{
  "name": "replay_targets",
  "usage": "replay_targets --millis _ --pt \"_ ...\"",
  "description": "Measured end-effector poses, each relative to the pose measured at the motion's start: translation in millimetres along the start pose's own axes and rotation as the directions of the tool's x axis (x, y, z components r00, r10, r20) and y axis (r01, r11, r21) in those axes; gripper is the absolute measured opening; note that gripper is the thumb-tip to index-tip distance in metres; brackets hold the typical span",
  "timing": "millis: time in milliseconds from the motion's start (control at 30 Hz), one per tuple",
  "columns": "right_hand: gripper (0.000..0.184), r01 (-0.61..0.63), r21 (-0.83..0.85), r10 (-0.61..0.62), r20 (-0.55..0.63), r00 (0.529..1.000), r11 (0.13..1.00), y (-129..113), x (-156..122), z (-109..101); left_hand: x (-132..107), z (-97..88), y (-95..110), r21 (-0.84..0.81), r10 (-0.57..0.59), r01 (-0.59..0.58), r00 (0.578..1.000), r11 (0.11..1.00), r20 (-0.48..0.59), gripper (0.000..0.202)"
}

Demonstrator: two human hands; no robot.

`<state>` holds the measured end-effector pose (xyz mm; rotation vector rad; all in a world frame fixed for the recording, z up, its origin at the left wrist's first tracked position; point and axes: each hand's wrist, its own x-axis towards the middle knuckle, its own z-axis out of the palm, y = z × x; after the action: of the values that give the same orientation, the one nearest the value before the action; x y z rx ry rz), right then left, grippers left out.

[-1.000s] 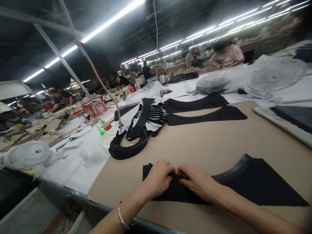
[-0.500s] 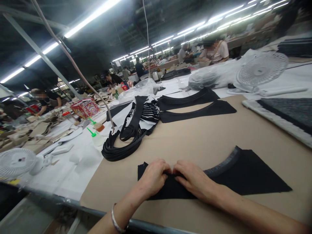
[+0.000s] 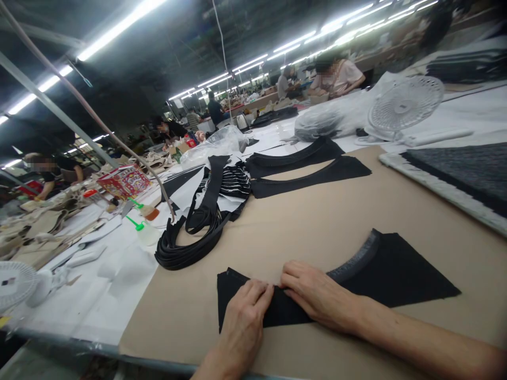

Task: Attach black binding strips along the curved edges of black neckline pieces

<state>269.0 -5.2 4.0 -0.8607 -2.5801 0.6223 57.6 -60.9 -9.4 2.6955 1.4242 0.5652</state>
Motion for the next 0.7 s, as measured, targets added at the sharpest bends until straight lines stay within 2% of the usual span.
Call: replay_targets --millis 100,233,367,500,700 --pt "0.015 0.01 0.02 -0.01 0.017 1.0 1.0 3 -2 -5 -3 3.5 2 0.056 0.026 -0.023 0.998 0.998 -0.051 0.04" --pt "0.013 0.001 0.066 -0.004 0.036 0.999 0.998 7 -6 -12 -1 1.9 6 0.05 -0.003 0.005 0.999 0.999 -0.041 0.038" --pt "0.013 0.025 0.037 -0.027 0.05 0.998 0.999 12 -12 -18 2 0.4 9 0.023 -0.04 0.041 0.998 0.999 -0.037 0.04" --pt "0.019 0.1 -0.036 -0.098 0.052 0.994 0.994 16 -16 -19 5 -1.3 10 -0.009 -0.078 0.078 0.996 0.997 0.032 0.039" --pt "0.019 0.2 -0.138 -0.196 0.043 0.98 0.97 23 -21 -18 6 -2.3 13 0.089 -0.04 0.03 0.994 0.996 0.103 0.052"
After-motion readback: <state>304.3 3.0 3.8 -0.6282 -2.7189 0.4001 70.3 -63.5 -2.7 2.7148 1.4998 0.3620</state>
